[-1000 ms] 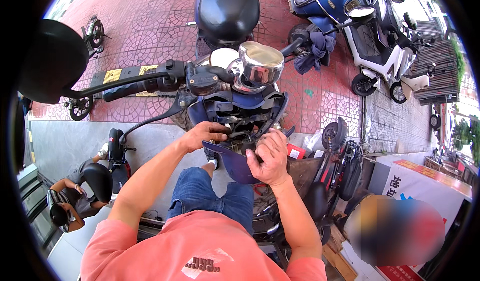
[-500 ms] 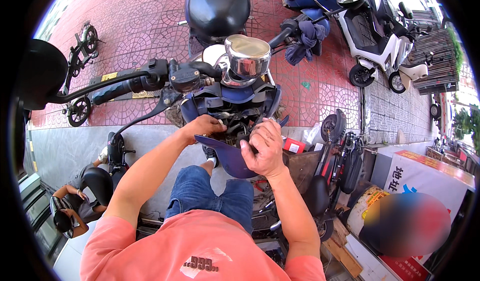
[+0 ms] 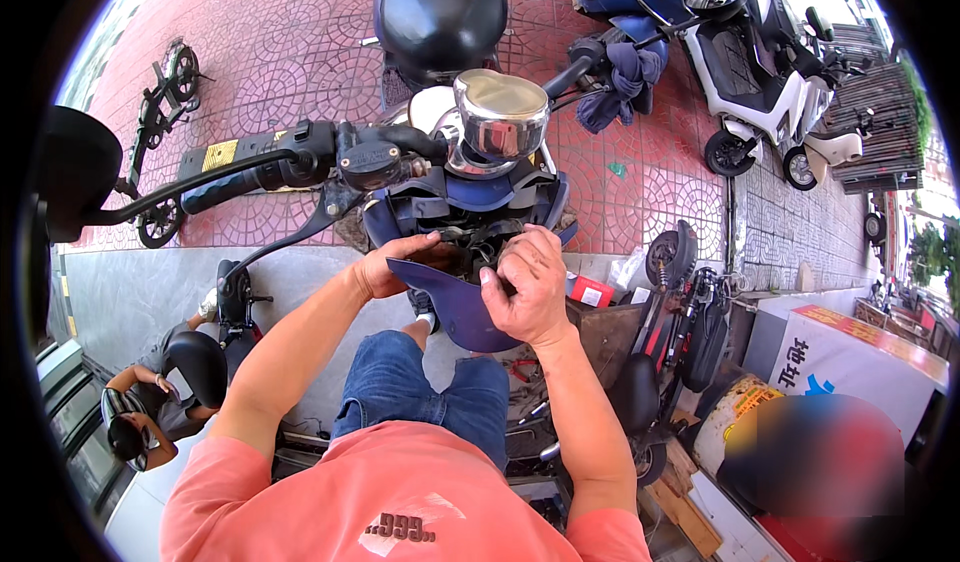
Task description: The person uses a power drill to remove screws from the front body panel of a blue scooter and then pulls the panel off to access the internal wiring.
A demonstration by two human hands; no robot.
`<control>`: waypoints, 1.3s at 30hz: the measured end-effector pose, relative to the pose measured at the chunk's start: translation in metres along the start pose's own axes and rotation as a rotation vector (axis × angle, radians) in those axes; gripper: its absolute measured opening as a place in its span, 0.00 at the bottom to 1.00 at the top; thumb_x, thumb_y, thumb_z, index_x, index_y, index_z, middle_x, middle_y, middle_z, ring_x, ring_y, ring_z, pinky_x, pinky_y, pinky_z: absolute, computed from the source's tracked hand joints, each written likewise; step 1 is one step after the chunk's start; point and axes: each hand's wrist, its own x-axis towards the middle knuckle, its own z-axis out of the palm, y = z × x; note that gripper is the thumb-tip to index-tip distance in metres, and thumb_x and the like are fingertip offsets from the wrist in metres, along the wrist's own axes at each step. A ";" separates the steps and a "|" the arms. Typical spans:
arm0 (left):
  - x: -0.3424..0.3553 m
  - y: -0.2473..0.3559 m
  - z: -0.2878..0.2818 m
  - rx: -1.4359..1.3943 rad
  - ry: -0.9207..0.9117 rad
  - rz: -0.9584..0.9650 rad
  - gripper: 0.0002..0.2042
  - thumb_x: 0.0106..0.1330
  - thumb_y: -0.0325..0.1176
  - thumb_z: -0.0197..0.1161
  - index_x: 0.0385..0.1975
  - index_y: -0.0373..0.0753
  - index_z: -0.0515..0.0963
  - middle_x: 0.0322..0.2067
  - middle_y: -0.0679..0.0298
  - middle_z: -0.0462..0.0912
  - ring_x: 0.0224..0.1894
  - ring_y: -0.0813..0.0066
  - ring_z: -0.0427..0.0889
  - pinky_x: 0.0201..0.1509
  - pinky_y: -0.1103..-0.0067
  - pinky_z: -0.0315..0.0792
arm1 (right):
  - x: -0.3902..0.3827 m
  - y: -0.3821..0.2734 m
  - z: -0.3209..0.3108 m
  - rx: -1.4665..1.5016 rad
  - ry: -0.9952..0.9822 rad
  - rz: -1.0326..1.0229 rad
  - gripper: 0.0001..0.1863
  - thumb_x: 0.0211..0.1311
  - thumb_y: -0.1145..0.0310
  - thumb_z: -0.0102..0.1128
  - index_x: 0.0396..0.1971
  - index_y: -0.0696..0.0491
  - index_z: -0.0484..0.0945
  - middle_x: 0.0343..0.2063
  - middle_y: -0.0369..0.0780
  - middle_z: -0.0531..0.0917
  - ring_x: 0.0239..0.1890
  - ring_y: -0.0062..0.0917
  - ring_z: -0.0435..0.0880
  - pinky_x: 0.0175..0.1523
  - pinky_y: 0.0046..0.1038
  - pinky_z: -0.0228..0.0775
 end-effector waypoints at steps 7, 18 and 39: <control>0.023 -0.013 -0.008 -0.127 0.015 0.045 0.39 0.77 0.65 0.44 0.64 0.30 0.75 0.59 0.54 0.83 0.60 0.63 0.81 0.71 0.66 0.67 | 0.016 0.016 -0.003 -0.065 0.044 0.042 0.12 0.50 0.72 0.69 0.20 0.53 0.71 0.25 0.40 0.77 0.37 0.39 0.79 0.62 0.50 0.68; -0.010 -0.046 -0.033 0.156 0.748 0.167 0.23 0.77 0.49 0.54 0.59 0.35 0.78 0.51 0.58 0.85 0.57 0.65 0.80 0.70 0.63 0.66 | 0.046 0.009 0.016 -0.234 0.147 0.142 0.10 0.50 0.70 0.71 0.23 0.52 0.75 0.28 0.42 0.78 0.39 0.42 0.77 0.48 0.43 0.67; -0.010 0.019 0.029 1.273 0.981 0.873 0.19 0.74 0.44 0.57 0.60 0.44 0.77 0.51 0.45 0.83 0.52 0.40 0.81 0.58 0.56 0.74 | -0.036 0.136 0.045 -0.021 0.440 0.838 0.27 0.77 0.54 0.52 0.62 0.61 0.76 0.58 0.55 0.80 0.61 0.50 0.77 0.70 0.42 0.64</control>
